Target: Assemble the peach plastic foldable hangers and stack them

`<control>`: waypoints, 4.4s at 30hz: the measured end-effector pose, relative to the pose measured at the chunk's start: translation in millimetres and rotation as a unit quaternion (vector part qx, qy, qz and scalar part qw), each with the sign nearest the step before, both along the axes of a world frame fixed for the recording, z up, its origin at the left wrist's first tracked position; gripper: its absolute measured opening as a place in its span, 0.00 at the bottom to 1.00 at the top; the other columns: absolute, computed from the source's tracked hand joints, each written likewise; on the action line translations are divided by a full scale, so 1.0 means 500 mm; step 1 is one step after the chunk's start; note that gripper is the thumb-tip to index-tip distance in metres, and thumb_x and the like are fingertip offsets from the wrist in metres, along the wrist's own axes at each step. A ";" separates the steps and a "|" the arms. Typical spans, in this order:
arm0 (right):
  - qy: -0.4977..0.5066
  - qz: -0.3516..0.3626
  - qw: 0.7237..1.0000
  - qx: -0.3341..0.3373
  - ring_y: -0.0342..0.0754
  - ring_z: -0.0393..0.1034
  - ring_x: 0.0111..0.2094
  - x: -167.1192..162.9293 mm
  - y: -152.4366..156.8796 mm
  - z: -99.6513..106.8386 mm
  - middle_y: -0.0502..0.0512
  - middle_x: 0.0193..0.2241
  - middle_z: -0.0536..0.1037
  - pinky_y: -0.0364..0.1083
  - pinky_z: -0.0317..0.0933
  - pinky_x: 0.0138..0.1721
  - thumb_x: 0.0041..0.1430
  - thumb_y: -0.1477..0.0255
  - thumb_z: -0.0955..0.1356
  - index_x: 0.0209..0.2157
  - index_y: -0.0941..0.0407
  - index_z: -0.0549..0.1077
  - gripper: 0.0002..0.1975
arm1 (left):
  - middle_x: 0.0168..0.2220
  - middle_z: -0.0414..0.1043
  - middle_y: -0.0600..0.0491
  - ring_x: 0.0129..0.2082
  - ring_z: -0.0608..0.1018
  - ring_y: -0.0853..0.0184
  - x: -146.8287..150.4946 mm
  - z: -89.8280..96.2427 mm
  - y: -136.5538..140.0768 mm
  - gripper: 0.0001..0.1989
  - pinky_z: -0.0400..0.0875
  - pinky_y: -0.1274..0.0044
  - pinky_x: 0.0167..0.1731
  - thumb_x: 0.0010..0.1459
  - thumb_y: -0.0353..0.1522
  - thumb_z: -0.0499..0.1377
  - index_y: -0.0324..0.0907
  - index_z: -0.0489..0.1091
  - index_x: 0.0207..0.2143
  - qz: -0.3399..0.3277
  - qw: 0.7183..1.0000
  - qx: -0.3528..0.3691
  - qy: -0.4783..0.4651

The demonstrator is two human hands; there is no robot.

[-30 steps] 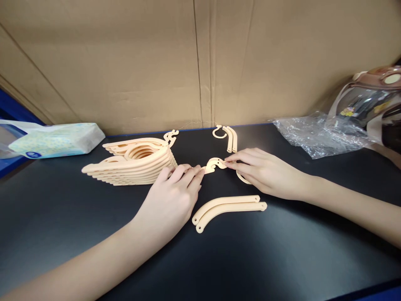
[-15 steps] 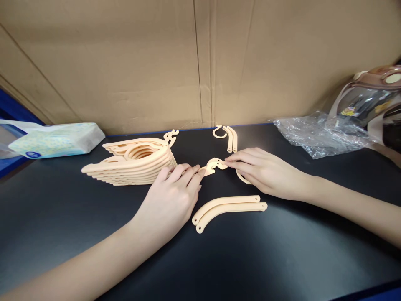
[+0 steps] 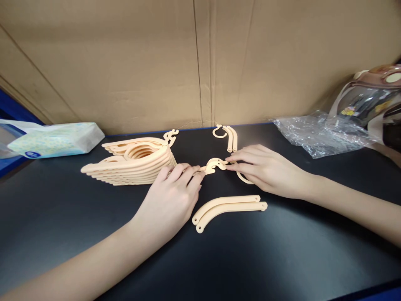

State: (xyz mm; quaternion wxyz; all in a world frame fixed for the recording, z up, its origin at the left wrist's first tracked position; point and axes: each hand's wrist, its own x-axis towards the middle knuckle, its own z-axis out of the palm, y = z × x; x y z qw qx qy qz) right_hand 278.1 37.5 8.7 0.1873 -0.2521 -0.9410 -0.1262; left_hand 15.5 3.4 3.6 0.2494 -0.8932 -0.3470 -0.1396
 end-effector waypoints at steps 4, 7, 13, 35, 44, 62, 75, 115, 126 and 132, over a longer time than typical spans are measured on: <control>-0.004 -0.005 1.000 -0.005 0.54 0.71 0.49 -0.002 0.000 -0.002 0.61 0.49 0.78 0.55 0.66 0.49 0.67 0.79 0.57 0.50 0.63 0.74 0.18 | 0.46 0.78 0.47 0.44 0.76 0.56 0.000 0.000 0.000 0.15 0.63 0.67 0.41 0.63 0.25 0.53 0.32 0.73 0.50 0.000 1.000 -0.002 -0.001; -0.004 -0.007 1.000 -0.007 0.54 0.71 0.49 -0.001 0.001 -0.003 0.61 0.50 0.77 0.55 0.65 0.49 0.67 0.79 0.57 0.50 0.64 0.73 0.18 | 0.46 0.78 0.47 0.44 0.75 0.55 0.001 0.000 0.001 0.16 0.63 0.67 0.41 0.63 0.25 0.53 0.32 0.72 0.51 -0.001 1.000 -0.001 0.001; -0.006 -0.007 1.000 -0.010 0.54 0.71 0.49 -0.002 0.001 -0.003 0.62 0.50 0.77 0.55 0.66 0.50 0.67 0.79 0.57 0.51 0.65 0.73 0.18 | 0.46 0.78 0.48 0.44 0.75 0.55 0.001 -0.001 0.002 0.16 0.63 0.67 0.40 0.64 0.26 0.53 0.32 0.72 0.51 0.000 1.000 0.001 0.001; 0.005 -0.053 0.998 0.036 0.54 0.69 0.47 0.014 0.012 0.006 0.58 0.45 0.78 0.57 0.59 0.54 0.64 0.80 0.61 0.46 0.59 0.75 0.15 | 0.45 0.77 0.46 0.42 0.75 0.56 0.004 0.004 -0.002 0.16 0.63 0.67 0.38 0.63 0.24 0.53 0.33 0.71 0.51 -0.011 1.000 -0.001 -0.006; -0.021 -0.036 0.998 0.055 0.54 0.69 0.48 0.023 0.020 0.006 0.58 0.45 0.78 0.58 0.62 0.52 0.62 0.82 0.62 0.44 0.56 0.76 0.15 | 0.32 0.74 0.49 0.33 0.72 0.60 0.000 0.008 -0.004 0.10 0.58 0.70 0.31 0.61 0.23 0.53 0.37 0.74 0.36 -0.061 0.998 0.009 -0.031; -0.170 -0.009 0.973 0.158 0.53 0.69 0.44 0.021 0.012 0.015 0.60 0.41 0.77 0.54 0.64 0.50 0.65 0.82 0.60 0.37 0.59 0.77 0.15 | 0.31 0.75 0.52 0.33 0.73 0.63 0.001 0.009 -0.001 0.10 0.57 0.70 0.32 0.62 0.24 0.52 0.38 0.74 0.35 -0.062 0.996 -0.014 -0.056; 0.067 -0.037 0.997 -0.027 0.47 0.66 0.34 0.002 -0.004 0.014 0.53 0.31 0.75 0.49 0.60 0.42 0.66 0.75 0.62 0.37 0.57 0.70 0.06 | 0.28 0.73 0.53 0.31 0.70 0.63 -0.003 0.008 -0.001 0.11 0.56 0.70 0.31 0.62 0.23 0.53 0.40 0.74 0.33 -0.069 0.996 -0.019 -0.053; 0.264 -0.063 0.809 -0.521 0.42 0.66 0.30 -0.022 -0.015 -0.008 0.48 0.29 0.74 0.44 0.61 0.33 0.61 0.60 0.68 0.34 0.56 0.73 0.12 | 0.34 0.70 0.50 0.34 0.70 0.64 -0.003 -0.002 0.008 0.13 0.64 0.75 0.31 0.65 0.23 0.49 0.38 0.72 0.36 -0.122 0.984 -0.083 -0.100; 0.261 -0.055 0.815 -0.514 0.42 0.64 0.30 -0.021 -0.015 -0.008 0.48 0.29 0.73 0.43 0.60 0.33 0.61 0.61 0.68 0.34 0.56 0.73 0.12 | 0.34 0.71 0.51 0.34 0.71 0.64 -0.003 -0.006 0.011 0.14 0.64 0.75 0.33 0.67 0.24 0.46 0.39 0.72 0.36 -0.137 0.982 -0.094 -0.094; 0.260 -0.054 0.815 -0.515 0.42 0.64 0.30 -0.021 -0.015 -0.008 0.48 0.28 0.73 0.43 0.60 0.34 0.61 0.61 0.68 0.34 0.56 0.73 0.12 | 0.34 0.72 0.51 0.34 0.71 0.65 -0.003 -0.005 0.011 0.14 0.64 0.74 0.34 0.67 0.24 0.47 0.39 0.72 0.37 -0.145 0.979 -0.100 -0.100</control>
